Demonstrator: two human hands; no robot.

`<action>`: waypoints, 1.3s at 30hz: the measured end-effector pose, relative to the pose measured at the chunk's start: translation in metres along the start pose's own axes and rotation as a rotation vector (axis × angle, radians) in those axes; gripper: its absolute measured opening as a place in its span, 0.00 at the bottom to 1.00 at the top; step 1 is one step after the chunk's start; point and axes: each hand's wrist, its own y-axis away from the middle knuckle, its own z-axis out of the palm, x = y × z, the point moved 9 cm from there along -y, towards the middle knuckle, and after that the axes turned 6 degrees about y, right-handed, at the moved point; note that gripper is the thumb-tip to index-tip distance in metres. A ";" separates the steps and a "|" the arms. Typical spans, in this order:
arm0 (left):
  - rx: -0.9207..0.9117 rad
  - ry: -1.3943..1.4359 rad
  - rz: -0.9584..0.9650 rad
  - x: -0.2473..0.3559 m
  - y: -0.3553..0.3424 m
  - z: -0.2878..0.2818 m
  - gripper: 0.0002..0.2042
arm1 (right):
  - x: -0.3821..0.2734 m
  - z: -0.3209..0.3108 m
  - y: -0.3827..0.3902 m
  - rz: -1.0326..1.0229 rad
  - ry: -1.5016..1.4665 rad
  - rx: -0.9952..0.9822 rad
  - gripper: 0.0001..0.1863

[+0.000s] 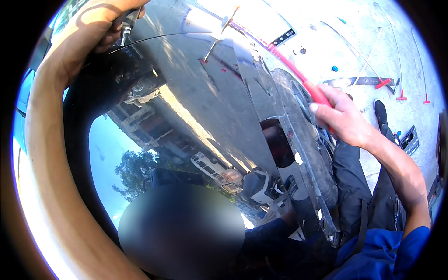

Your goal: The person uses a mallet and various metal rods to remove dents from a car's front fender while using a light panel to monitor the surface.

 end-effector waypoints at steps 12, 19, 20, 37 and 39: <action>-0.054 0.050 0.041 0.005 0.002 0.002 0.20 | -0.004 -0.006 0.002 0.046 -0.105 0.041 0.12; -0.021 0.091 0.043 0.004 0.004 0.001 0.20 | -0.005 -0.005 0.000 0.021 -0.086 0.049 0.10; 0.000 0.115 0.068 0.004 0.004 0.000 0.20 | -0.003 -0.004 0.001 0.066 -0.107 0.026 0.10; -0.004 0.076 0.051 -0.039 -0.009 -0.013 0.22 | -0.003 0.001 0.003 0.077 -0.054 0.025 0.11; -0.016 0.091 0.051 -0.018 -0.002 -0.003 0.23 | 0.002 0.003 0.002 0.086 -0.026 -0.012 0.12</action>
